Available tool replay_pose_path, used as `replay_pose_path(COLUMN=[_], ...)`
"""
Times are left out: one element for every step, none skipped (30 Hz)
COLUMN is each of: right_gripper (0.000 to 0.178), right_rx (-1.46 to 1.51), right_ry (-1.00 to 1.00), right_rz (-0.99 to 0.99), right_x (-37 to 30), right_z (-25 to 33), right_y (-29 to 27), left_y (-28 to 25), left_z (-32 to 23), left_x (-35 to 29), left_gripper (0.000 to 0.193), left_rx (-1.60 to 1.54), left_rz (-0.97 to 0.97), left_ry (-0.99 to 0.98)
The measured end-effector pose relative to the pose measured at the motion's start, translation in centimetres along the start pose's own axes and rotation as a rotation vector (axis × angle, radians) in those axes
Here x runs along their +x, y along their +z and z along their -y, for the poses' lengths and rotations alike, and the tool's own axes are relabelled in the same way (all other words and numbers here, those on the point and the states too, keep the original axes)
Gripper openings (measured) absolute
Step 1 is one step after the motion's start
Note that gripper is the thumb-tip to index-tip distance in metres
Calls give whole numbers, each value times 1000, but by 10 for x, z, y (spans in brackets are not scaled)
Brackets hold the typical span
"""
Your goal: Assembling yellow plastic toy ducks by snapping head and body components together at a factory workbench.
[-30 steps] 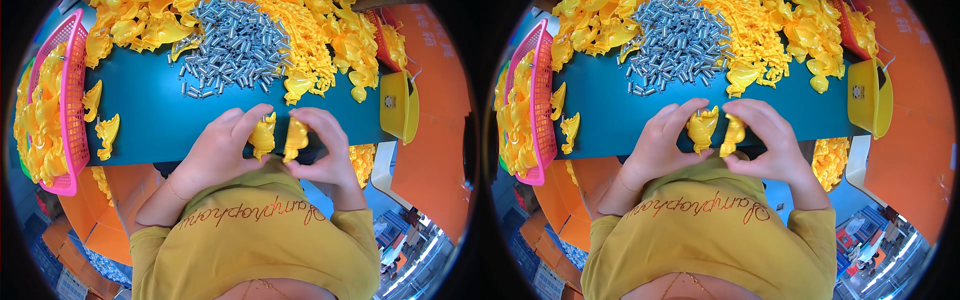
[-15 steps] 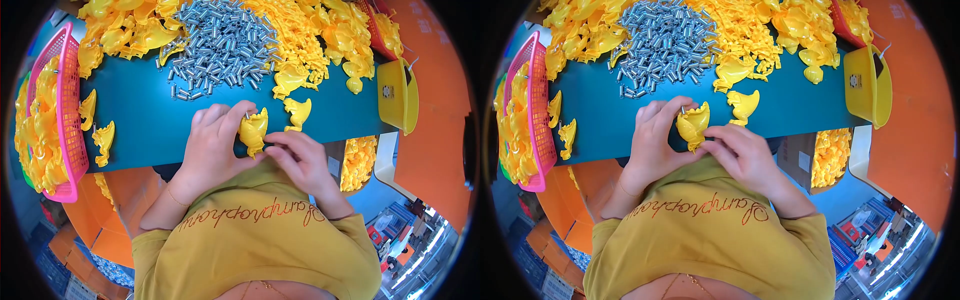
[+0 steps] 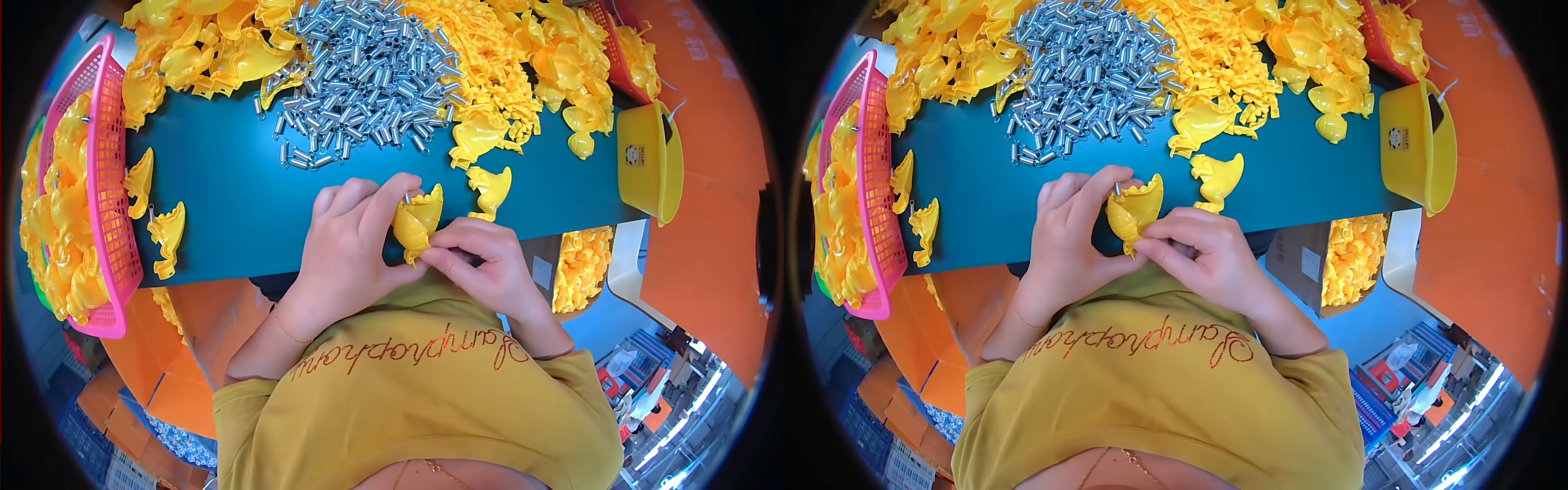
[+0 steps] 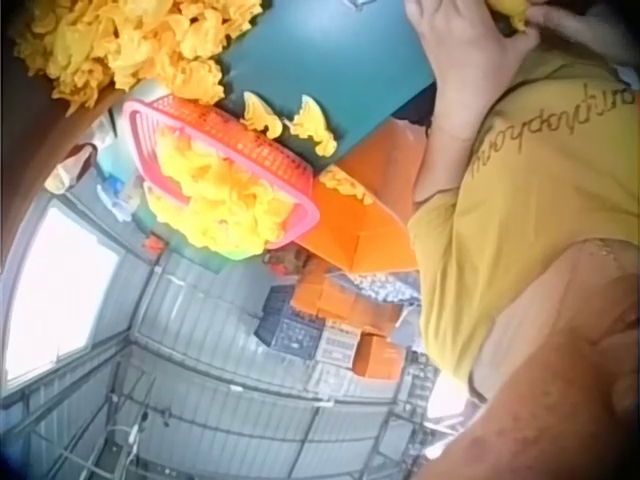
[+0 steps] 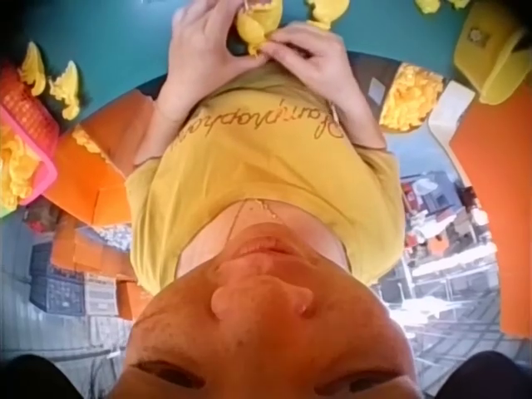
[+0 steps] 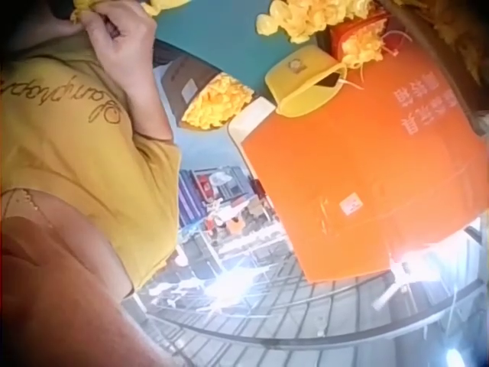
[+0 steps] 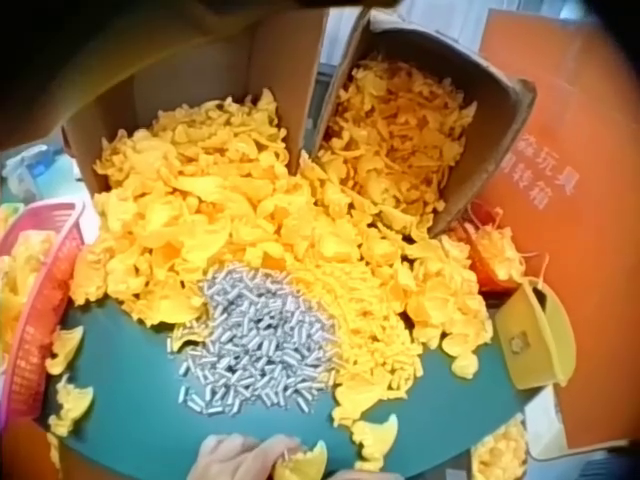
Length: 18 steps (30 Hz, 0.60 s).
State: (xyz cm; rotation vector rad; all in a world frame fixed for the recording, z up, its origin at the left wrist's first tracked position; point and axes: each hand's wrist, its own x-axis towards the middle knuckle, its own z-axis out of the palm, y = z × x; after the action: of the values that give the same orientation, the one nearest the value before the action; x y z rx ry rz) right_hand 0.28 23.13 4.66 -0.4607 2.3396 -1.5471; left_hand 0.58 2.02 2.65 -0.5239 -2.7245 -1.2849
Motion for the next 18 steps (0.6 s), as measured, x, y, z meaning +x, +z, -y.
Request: replay_pose_path(right_gripper=[16,16,24,32,50,58,62,66,71,71,70,69,69,67,65,65,63,62], right_rx=[-30,-31,-36,-39,-114,-330,-394,-458,-505,-504,-549,-593,-591,-543,-496,-493,-441,-389], right_ry=[-23,-24,96,216,106,75,59,40,23,21,-17,-57,-62,-30,2,0,27,54], right_rz=[-7,-9,-55,-102,-155,-155,-173,-194,-156,-157,-149,-141,-140,-131,-121,-118,-100,-82], right_x=[-1,-4,-10,-15,-21,-19,-17,-13,-9,-11,-12,-13,-13,-13,-13,-14,-14,-15], right_z=[-1,3,12,15,4,11,9,7,6,0,-12,-19,-19,-18,-17,-17,-19,-21], right_y=[-2,-6,-13,-20,-30,-44,-50,-55,-56,-55,-54,-54,-56,-56,-56,-56,-56,-55], left_y=[0,-1,-1,-2,-3,-5,-7,-8,-8,-7,-7,-7,-7,-7,-7,-8,-8,-8], left_z=[0,1,2,3,2,1,-1,-1,-1,-1,0,0,0,0,0,0,0,0], left_x=[1,1,1,2,3,3,3,3,3,3,3,4,4,4,3,3,3,3], left_gripper=[83,84,84,85,86,86,88,89,89,92,94,94,96,98,98,98,99,99], left_rx=[7,15,17,11,-1,-1,6,13,15,12,12,17,11,4,7,5,3,4], left_rz=[6,12,11,3,-4,-2,13,29,28,32,34,31,43,56,55,45,36,35], left_ry=[1,1,0,8,24,24,14,8,10,10,9,7,7,4,1,4,10,9])
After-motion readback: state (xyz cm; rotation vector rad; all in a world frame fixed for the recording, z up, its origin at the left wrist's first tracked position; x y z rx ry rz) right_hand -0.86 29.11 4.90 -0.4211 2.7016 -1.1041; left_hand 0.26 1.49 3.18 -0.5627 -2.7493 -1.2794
